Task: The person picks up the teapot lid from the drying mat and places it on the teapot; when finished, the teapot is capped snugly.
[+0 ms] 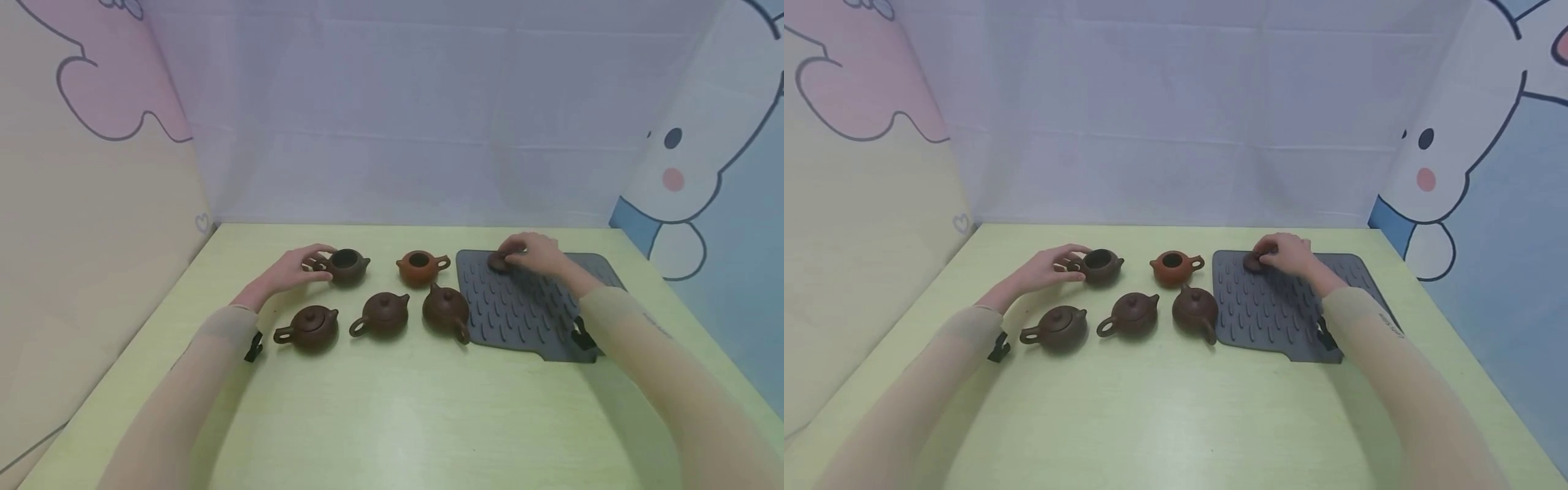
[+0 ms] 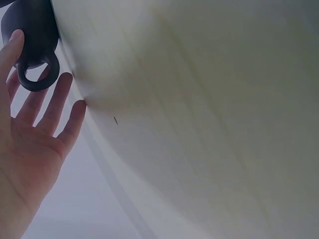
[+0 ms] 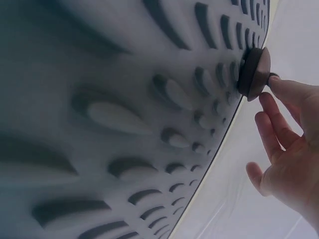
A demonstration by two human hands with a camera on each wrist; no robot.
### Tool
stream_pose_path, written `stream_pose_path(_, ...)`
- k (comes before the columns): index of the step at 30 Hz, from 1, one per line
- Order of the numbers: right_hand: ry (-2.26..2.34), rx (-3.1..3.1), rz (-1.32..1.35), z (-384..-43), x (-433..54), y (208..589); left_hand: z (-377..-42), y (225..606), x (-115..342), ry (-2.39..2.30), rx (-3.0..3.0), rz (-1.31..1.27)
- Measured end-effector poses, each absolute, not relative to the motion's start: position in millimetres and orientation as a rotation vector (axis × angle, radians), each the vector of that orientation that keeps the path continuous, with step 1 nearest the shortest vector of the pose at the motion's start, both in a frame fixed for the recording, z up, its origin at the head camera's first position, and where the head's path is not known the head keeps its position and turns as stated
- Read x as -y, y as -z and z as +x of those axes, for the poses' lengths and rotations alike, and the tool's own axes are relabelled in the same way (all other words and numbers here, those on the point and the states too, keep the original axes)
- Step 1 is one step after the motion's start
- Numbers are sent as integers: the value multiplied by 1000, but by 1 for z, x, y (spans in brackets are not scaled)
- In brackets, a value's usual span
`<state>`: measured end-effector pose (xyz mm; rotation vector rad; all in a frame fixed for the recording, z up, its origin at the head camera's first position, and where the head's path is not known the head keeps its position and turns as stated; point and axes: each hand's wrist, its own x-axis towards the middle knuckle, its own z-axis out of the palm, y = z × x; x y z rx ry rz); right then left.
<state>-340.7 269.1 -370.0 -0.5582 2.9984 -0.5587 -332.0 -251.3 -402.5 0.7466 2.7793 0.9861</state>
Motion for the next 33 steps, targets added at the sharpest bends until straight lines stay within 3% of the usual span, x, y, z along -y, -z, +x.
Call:
stream_pose_path(19, 758, -2944, -534, -346, -265, 372, -332, 400, 251, -1013, -2746, 748)
stream_pose_path(33, 942, -2946, -735, -359, -199, 335, -328, 398, 256, -1015, -2750, 708)
